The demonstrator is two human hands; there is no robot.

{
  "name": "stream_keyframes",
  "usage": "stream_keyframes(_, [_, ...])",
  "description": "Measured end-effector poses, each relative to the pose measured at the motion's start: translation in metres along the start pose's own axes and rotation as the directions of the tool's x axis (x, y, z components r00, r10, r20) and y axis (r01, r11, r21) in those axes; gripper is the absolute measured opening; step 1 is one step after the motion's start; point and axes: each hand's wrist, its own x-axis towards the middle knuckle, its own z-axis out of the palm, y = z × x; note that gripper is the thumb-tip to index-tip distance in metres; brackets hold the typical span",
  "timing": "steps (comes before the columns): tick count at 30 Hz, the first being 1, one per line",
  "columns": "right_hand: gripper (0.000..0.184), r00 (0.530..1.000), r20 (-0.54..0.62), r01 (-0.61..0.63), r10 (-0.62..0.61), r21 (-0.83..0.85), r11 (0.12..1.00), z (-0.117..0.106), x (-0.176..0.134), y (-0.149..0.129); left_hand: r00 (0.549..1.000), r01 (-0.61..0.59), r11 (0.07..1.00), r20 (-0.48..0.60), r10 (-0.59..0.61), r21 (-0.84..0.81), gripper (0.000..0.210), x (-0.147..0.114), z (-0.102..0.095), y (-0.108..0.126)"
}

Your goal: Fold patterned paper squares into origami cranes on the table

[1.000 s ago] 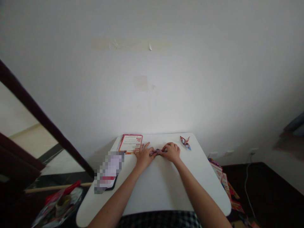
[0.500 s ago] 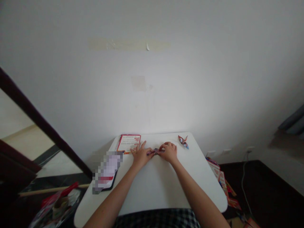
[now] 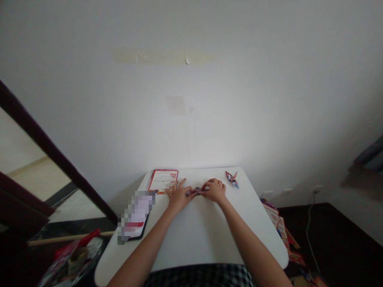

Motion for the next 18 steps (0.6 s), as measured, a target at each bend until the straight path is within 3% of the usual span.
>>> stream_keyframes(12, [0.024,0.998,-0.059,0.017,-0.015,0.027,0.999,0.008,-0.004,0.002,0.998,0.041,0.999,0.040,-0.040,-0.016,0.027,-0.003,-0.008,-0.001])
stream_keyframes(18, [0.022,0.997,-0.017,0.069,-0.069,0.013,0.998,0.005,-0.002,0.009,0.999,0.039,0.999,0.037,-0.038,-0.021,0.030,-0.003,-0.005,-0.003])
